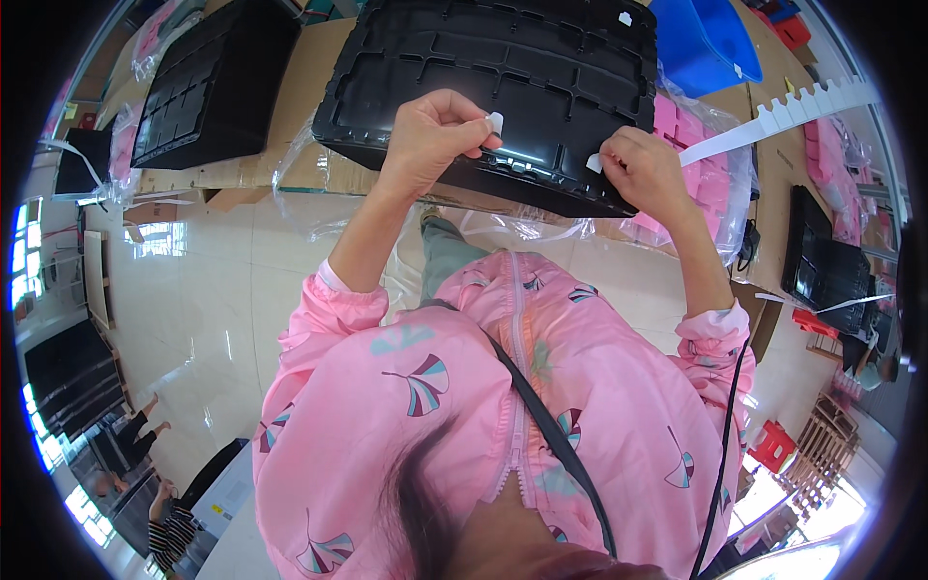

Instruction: The recorder applies adhesive pads to a black plastic tray and then attaches a pink foam protection sheet.

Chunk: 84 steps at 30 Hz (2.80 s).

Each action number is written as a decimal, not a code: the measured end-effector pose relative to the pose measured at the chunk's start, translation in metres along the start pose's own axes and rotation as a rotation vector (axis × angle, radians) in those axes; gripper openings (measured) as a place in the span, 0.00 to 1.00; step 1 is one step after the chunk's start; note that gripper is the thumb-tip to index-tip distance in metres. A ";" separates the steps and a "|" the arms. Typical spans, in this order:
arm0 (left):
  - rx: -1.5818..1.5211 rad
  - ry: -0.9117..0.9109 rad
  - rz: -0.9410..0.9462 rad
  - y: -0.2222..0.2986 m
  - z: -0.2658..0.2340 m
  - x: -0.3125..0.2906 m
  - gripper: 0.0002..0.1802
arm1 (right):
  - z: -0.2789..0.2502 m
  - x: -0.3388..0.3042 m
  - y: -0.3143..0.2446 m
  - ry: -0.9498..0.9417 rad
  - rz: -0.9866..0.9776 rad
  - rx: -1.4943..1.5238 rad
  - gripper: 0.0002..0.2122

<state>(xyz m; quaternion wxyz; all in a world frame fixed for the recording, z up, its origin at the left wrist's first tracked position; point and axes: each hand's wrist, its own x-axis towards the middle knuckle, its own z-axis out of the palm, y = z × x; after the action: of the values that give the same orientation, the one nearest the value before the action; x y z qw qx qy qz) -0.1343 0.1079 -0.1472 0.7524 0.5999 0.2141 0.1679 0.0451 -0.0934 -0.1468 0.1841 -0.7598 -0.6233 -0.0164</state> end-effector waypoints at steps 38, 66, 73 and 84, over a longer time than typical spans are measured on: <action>0.539 0.104 0.279 0.055 -0.073 0.188 0.15 | 0.014 0.101 0.046 0.413 0.291 0.647 0.04; 1.599 -0.253 0.448 0.068 -0.122 0.283 0.04 | 0.022 0.092 0.063 0.355 0.441 0.541 0.04; 1.591 -0.184 0.696 0.056 -0.123 0.265 0.05 | 0.022 0.091 0.062 0.357 0.447 0.529 0.04; 1.544 -0.194 0.611 0.056 -0.130 0.246 0.04 | 0.021 0.092 0.060 0.365 0.433 0.509 0.04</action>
<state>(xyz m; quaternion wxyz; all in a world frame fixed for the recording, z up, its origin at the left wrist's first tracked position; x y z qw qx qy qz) 0.0072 0.3538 -0.1474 0.0667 0.9903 0.0311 0.1181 0.1184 -0.0097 -0.1586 0.4744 -0.7885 -0.3892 0.0432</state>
